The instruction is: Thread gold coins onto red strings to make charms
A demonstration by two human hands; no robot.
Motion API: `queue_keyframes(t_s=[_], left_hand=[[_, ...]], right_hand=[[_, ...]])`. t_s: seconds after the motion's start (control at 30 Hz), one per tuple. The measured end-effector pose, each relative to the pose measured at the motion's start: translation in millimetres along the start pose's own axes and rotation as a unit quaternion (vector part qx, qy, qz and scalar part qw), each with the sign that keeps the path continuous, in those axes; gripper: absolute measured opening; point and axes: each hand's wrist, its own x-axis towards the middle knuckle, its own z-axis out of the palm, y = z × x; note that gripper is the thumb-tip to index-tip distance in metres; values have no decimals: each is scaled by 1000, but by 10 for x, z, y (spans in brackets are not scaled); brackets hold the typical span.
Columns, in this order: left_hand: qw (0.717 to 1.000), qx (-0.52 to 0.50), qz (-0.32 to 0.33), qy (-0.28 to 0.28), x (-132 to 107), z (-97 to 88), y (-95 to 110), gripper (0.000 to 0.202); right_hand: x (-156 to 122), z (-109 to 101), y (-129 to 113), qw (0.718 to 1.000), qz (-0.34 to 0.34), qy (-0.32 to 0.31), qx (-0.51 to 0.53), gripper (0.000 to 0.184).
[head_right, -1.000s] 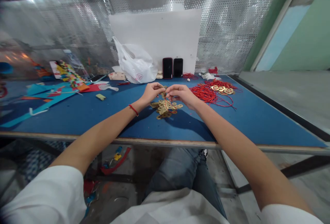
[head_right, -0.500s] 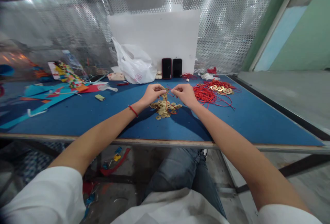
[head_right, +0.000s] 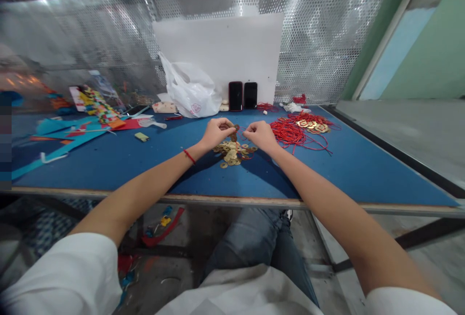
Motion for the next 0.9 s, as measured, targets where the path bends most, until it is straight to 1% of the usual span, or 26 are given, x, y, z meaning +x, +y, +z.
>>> queue_keyframes(t_s=[0.23,0.4,0.57,0.73,0.9], left_hand=[[1000,29,-1,-8,-30,6,52,6],[998,63,17,-9,-41,5,61,4],[997,69,32,-7,-35,5,35,5],[997,72,31,-2,-34,2,23,5],[998,62,31,-14,-45,5,58,5]], right_hand=[[-8,19,-3,1000,-3,-7,15,21],[-31,27,-36,998,-46,-29,43,21],[-54,21,-50,996,-86,-17,4,21],[-55,5,-55,996,-80,9,-36,19],[-60,-4,-71,995,-80,-3,-52,22]])
